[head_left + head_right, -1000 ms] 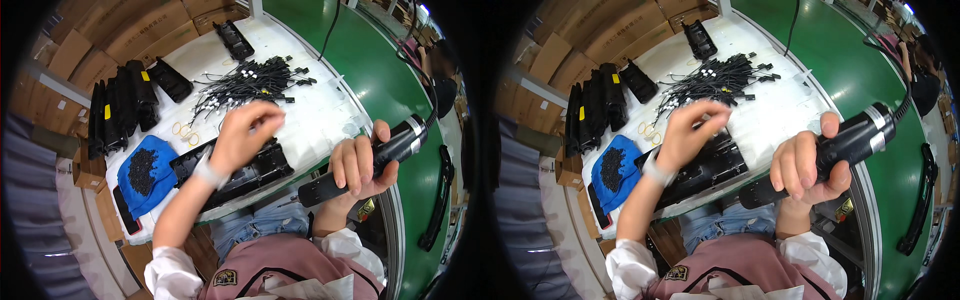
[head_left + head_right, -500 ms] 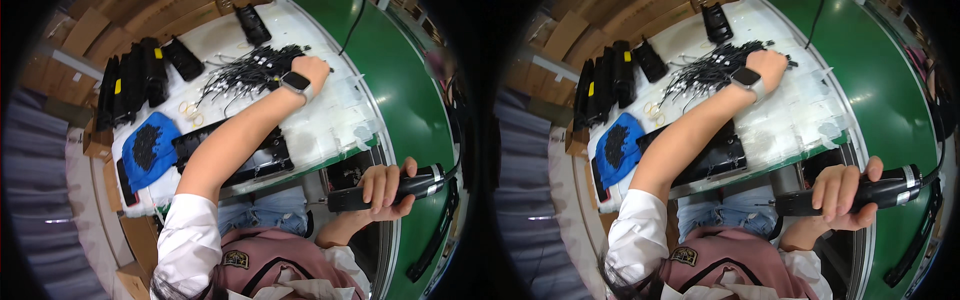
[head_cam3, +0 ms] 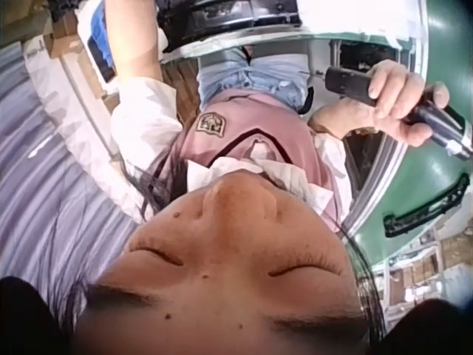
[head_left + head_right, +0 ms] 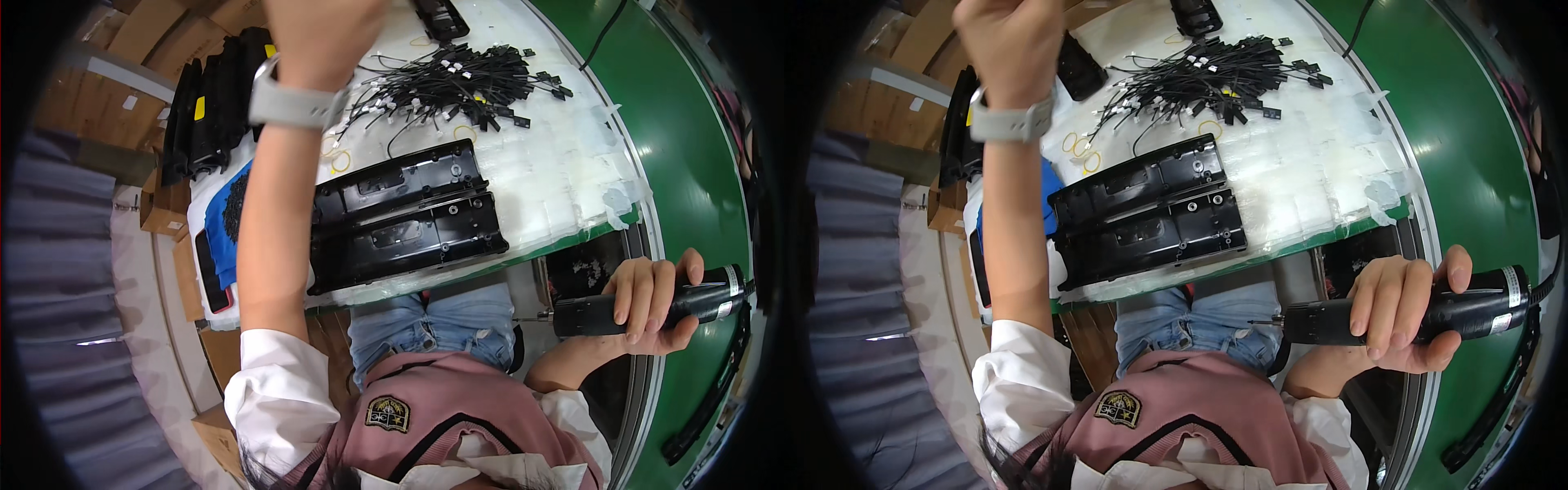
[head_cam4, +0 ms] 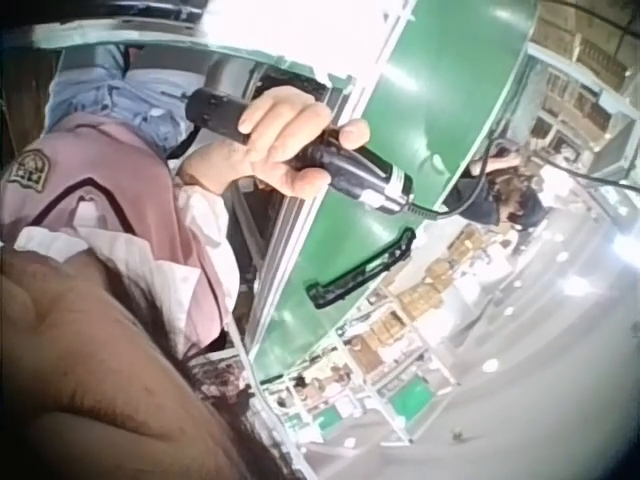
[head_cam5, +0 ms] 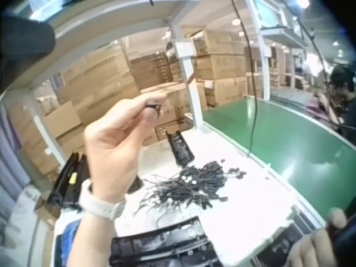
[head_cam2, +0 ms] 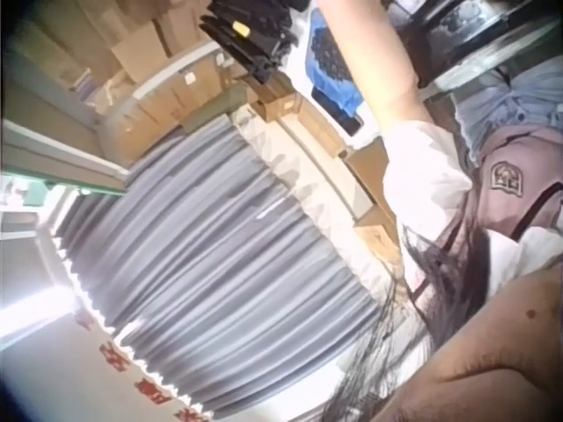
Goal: Assemble components into a plastic housing using an electric screwdriver on an assembly line.
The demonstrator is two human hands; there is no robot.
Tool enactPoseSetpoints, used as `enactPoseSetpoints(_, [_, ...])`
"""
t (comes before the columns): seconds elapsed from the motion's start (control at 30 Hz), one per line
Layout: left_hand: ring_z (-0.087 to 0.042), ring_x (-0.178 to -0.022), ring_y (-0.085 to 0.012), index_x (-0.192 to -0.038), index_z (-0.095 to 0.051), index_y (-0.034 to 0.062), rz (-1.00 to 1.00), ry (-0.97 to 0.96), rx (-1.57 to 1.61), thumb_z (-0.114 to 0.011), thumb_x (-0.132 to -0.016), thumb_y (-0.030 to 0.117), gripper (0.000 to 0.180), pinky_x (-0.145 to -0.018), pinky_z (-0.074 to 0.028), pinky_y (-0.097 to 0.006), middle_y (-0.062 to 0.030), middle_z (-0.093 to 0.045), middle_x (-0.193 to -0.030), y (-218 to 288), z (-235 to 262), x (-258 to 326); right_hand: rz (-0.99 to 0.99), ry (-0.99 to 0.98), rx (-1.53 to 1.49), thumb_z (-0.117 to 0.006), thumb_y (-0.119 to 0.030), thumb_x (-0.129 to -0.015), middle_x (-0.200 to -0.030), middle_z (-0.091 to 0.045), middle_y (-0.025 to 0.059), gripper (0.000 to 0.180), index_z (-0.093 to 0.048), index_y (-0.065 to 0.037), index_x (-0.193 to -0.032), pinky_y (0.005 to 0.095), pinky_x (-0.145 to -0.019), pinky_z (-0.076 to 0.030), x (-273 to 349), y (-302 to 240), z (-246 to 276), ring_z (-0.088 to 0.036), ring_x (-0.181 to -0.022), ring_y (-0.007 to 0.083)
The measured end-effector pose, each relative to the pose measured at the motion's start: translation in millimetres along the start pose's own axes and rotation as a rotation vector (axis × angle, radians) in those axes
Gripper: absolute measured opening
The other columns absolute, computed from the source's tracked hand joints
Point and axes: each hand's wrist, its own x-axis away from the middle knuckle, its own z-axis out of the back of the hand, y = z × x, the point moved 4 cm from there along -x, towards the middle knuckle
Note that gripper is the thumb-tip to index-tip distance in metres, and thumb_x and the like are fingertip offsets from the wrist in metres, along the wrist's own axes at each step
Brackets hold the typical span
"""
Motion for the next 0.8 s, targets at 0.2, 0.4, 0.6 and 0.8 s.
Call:
enactPoseSetpoints(0.2, [-0.058,-0.068,-0.0094,-0.102,-0.062,-0.0052,0.118,-0.107,-0.226,-0.058,-0.085,-0.004,0.017,-0.056,-0.042,-0.018,-0.0100,-0.065,-0.084,14.8,56.6,62.9,-0.048,-0.050,0.018,-0.065,-0.015,-0.081,-0.058,-0.055,0.0032,0.038,-0.039,-0.003,-0.106,0.0247,-0.044,-0.048,-2.0,16.8,-9.8,-0.054,-0.038,0.0096])
enactPoseSetpoints(0.4, [-0.057,-0.066,-0.0060,-0.103,-0.066,-0.0013,0.761,-0.047,-0.029,-0.065,-0.082,0.003,0.022,-0.059,-0.048,-0.018,-0.0022,-0.063,-0.078,3.3,84.3,131.4,-0.063,-0.085,0.039,-0.065,-0.015,-0.081,-0.057,-0.052,0.0018,0.038,-0.040,-0.002,-0.107,0.0245,-0.044,-0.046,-10.8,23.5,-20.4,-0.052,-0.038,0.0096])
enactPoseSetpoints(0.6, [-0.064,-0.058,-0.0109,-0.095,-0.066,-0.0043,0.993,-0.170,-0.118,-0.064,-0.076,0.000,0.020,-0.058,-0.051,-0.021,-0.0088,-0.067,-0.068,-15.0,97.1,184.1,-0.075,-0.134,0.144,-0.065,-0.018,-0.083,-0.061,-0.054,0.0025,0.041,-0.039,-0.005,-0.111,0.0272,-0.047,-0.048,-23.2,15.3,-25.2,-0.054,-0.041,0.0105])
enactPoseSetpoints(0.8, [-0.062,-0.056,-0.0221,-0.083,-0.068,0.0041,0.638,-0.371,-0.502,-0.068,-0.071,0.009,0.012,-0.052,-0.048,-0.029,-0.0106,-0.064,-0.064,-25.5,87.8,179.9,-0.078,-0.200,0.160,-0.068,-0.015,-0.080,-0.058,-0.055,0.0027,0.042,-0.039,-0.006,-0.108,0.0250,-0.043,-0.049,-32.2,22.8,-38.3,-0.055,-0.040,0.0110])
